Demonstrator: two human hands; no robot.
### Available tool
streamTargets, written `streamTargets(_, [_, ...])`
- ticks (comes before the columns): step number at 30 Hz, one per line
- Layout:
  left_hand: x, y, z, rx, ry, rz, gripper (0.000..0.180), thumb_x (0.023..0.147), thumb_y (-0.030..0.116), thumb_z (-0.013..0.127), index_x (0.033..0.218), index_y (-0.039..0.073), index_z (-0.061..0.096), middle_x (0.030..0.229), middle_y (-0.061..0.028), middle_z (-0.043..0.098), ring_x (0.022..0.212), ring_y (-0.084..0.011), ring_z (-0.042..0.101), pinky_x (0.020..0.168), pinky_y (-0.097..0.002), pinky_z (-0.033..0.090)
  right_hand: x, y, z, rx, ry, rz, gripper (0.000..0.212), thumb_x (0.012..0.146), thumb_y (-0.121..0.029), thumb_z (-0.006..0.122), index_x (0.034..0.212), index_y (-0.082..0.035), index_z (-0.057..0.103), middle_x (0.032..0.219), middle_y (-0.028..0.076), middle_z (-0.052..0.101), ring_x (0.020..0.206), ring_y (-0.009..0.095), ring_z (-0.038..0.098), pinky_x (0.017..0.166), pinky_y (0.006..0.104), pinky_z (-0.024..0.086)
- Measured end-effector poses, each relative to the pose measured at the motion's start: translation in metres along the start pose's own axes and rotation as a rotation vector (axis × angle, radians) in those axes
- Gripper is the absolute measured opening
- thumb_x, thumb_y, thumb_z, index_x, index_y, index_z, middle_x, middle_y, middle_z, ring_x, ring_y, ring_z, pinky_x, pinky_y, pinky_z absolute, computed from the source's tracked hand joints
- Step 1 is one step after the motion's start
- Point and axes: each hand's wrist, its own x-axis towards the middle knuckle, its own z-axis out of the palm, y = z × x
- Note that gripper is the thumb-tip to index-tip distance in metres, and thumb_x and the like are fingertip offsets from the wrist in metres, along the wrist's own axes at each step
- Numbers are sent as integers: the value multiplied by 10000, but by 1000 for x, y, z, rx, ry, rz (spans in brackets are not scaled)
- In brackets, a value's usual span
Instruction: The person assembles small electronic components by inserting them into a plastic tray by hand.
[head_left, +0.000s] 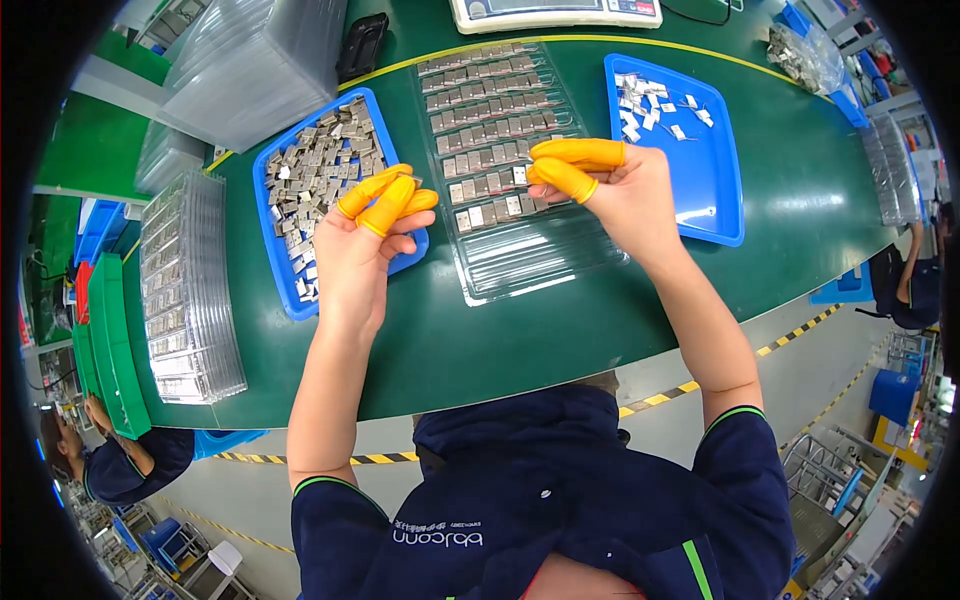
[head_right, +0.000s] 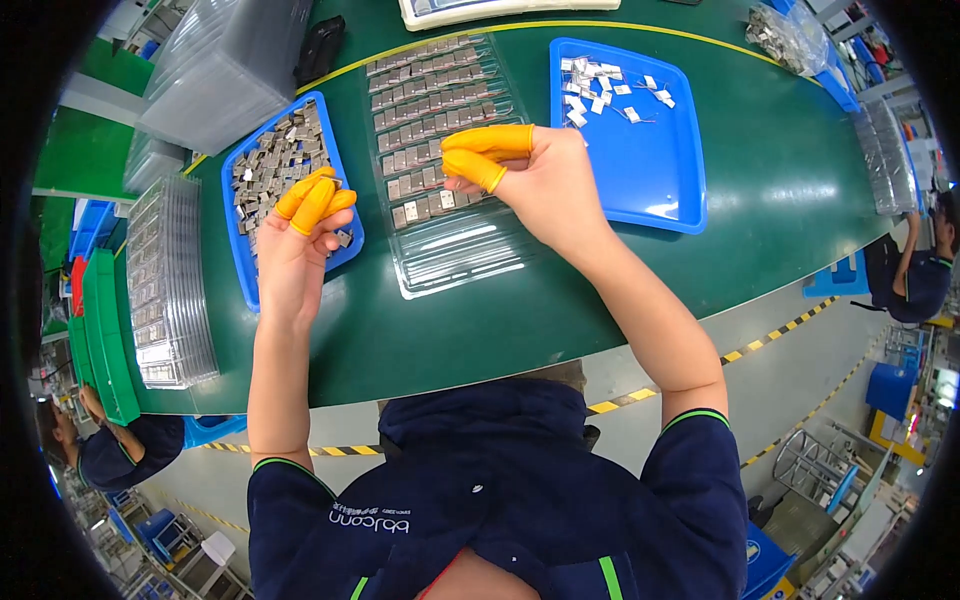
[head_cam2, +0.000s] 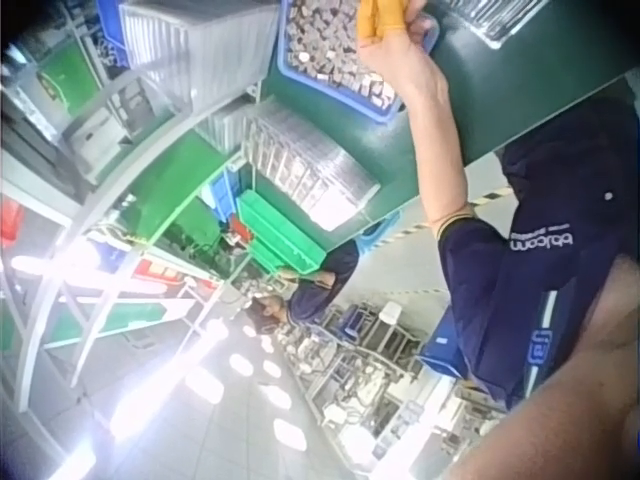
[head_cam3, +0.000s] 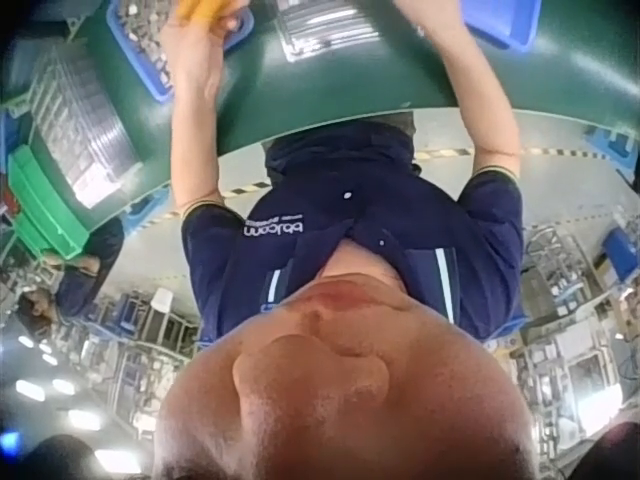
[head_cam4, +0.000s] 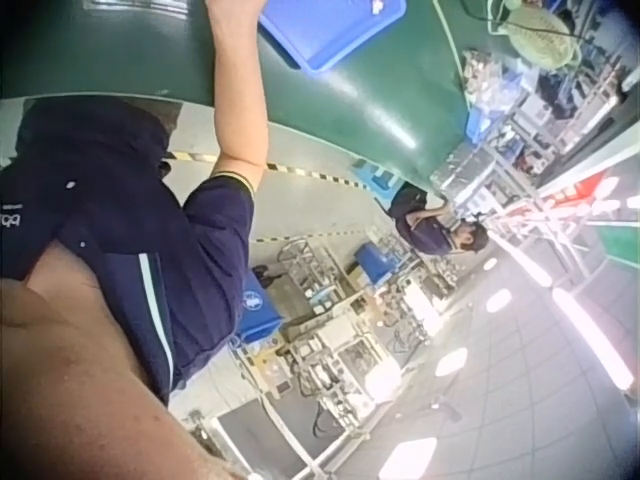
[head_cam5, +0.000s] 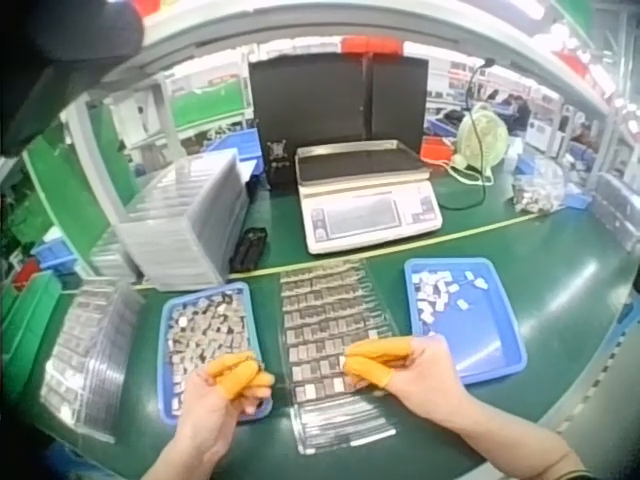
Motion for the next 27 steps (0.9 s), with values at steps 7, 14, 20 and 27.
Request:
streamTargets(7, [-7,-10,18,0,-80,-52,271,850,66,576,1086,-59,531,959,-193,628,821,-235,654,708,-245,541,-5,9,12,47,-73,31,255,823,-38,609,1055,44,542,909,133,645,850,212,642,783,269,510])
streamTargets(14, [-8,-19,23,153,-174,2,217,788,-55,607,999,-78,562,911,-168,642,809,-226,653,725,-266,538,-11,3,15,-23,-71,219,205,760,-33,676,950,38,652,909,103,660,822,135,620,777,242,497])
streamTargets(20, [-10,-23,21,173,-237,30,200,781,-53,615,977,-80,585,902,-148,648,794,-206,652,729,-271,533,-13,3,14,-77,-99,284,208,740,-48,699,926,36,662,873,89,664,782,121,618,745,233,496])
streamTargets(27, [-14,-24,20,229,-281,50,187,758,-39,647,943,-64,637,880,-140,659,774,-194,654,683,-265,536,-15,0,10,-96,-257,203,153,693,-41,732,825,22,686,818,82,667,736,104,610,704,225,490])
